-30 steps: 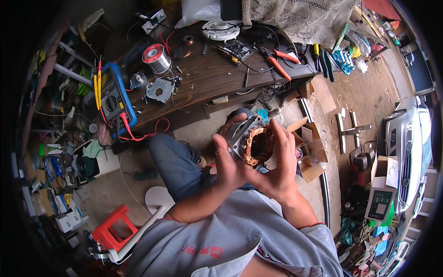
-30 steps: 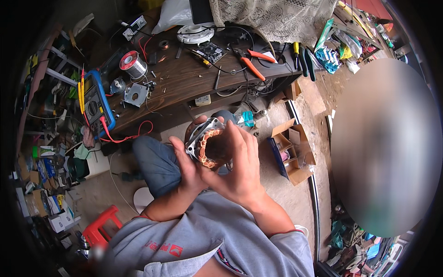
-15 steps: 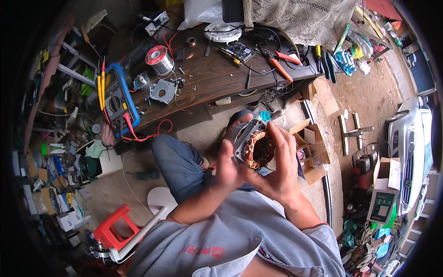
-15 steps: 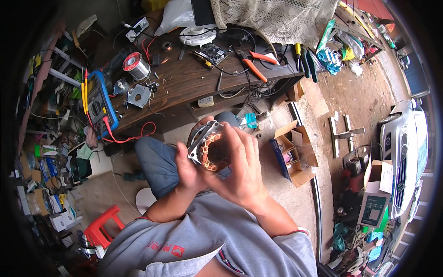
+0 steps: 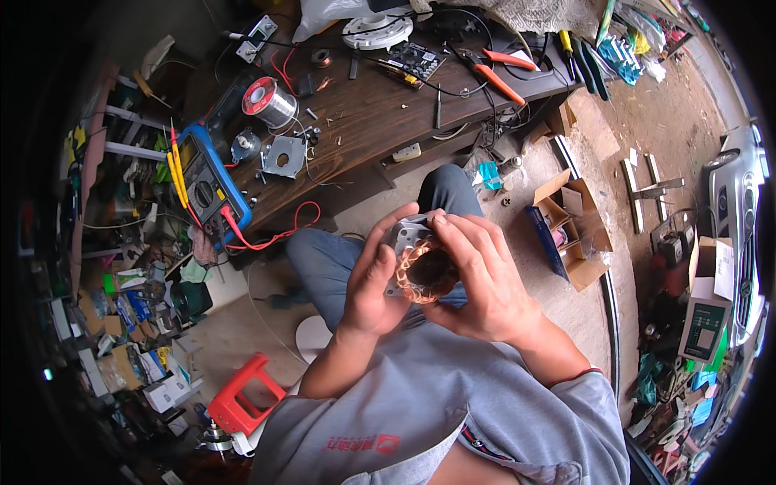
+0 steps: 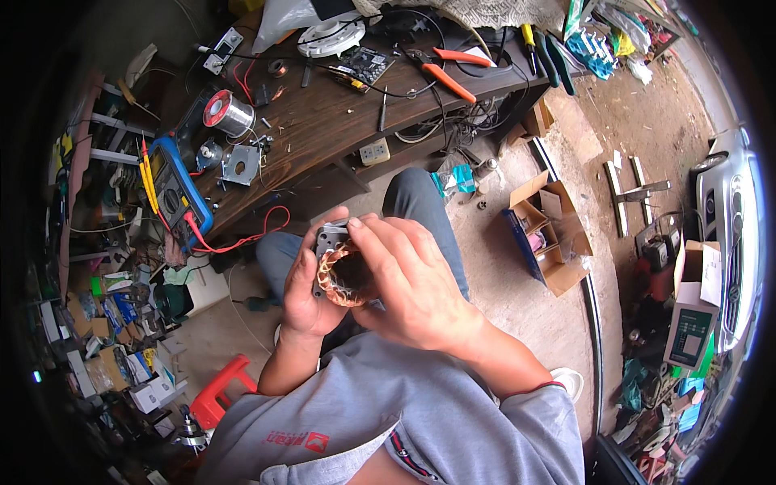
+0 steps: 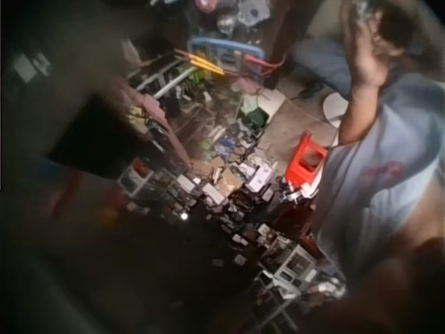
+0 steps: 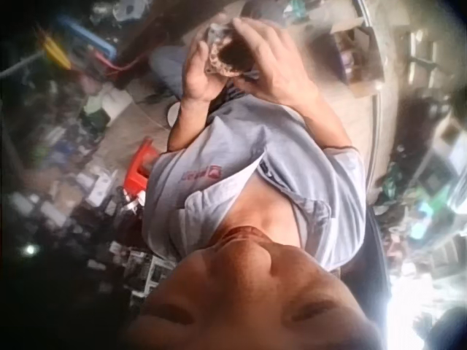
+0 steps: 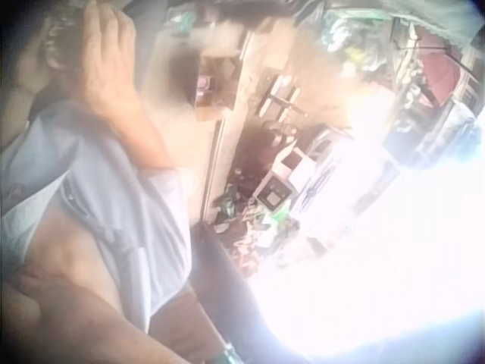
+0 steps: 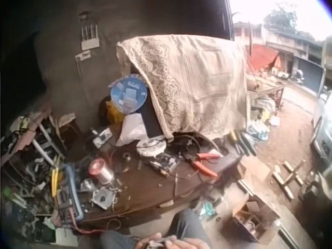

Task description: The person sits at a workbench and repairs a small electric motor. They strip wire ends, connect wires to the motor's coil, and secure the connections with heat shrink tubing using a lighter. The person then reassembles the motor housing.

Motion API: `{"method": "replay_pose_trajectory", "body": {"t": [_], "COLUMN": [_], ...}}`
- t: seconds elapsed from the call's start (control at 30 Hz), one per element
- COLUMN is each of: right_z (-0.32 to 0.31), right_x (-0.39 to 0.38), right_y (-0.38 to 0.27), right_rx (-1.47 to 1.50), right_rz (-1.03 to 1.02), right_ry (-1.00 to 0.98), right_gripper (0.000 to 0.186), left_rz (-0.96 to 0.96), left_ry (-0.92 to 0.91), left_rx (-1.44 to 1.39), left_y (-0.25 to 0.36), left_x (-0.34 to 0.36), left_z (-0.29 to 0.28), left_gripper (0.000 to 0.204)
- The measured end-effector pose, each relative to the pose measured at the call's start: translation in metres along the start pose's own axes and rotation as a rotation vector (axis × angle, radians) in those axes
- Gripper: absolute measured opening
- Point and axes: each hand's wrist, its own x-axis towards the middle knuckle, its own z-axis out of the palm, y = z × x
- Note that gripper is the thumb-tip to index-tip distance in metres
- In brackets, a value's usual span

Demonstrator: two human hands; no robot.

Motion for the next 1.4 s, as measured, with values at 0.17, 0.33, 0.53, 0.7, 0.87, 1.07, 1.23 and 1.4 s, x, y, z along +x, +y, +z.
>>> {"method": "replay_pose_trajectory", "body": {"t": [0.17, 0.33, 0.53, 0.7, 0.87, 1.07, 1.23, 1.4], "right_z": [-0.003, -0.003, -0.01, -0.012, -0.018, -0.005, 0.006, 0.004], "right_x": [0.005, 0.005, 0.007, 0.009, 0.01, -0.016, -0.036, -0.03], "right_y": [0.003, 0.011, 0.017, 0.02, 0.021, 0.031, 0.02, 0.02], "right_rx": [0.027, 0.076, 0.076, 0.09, 0.139, 0.193, 0.091, 0.017], "right_rz": [0.04, 0.04, 0.022, 0.024, 0.118, 0.14, 0.106, 0.098], "right_ry": [-0.009, -0.012, -0.062, -0.086, -0.084, 0.112, 0.346, 0.179], "right_gripper": [0.085, 0.082, 0.081, 0.082, 0.106, 0.105, 0.08, 0.086], "left_rz": [0.017, 0.018, 0.014, 0.003, 0.028, 0.018, 0.115, 0.14], "left_ry": [0.071, 0.065, 0.078, 0.039, 0.023, -0.047, 0.015, 0.045], "left_rx": [-0.016, -0.025, -0.041, -0.005, -0.306, -0.503, -0.394, -0.327], "left_y": [0.002, 0.001, -0.002, -0.002, -0.001, 0.002, -0.001, -0.002], "left_x": [-0.001, 0.001, 0.003, 0.004, 0.002, -0.001, -0.004, -0.005], "left_z": [0.004, 0.001, 0.003, 0.0, 0.005, -0.002, -0.005, -0.003], "left_gripper": [0.061, 0.061, 0.06, 0.063, 0.06, 0.064, 0.064, 0.064]}}
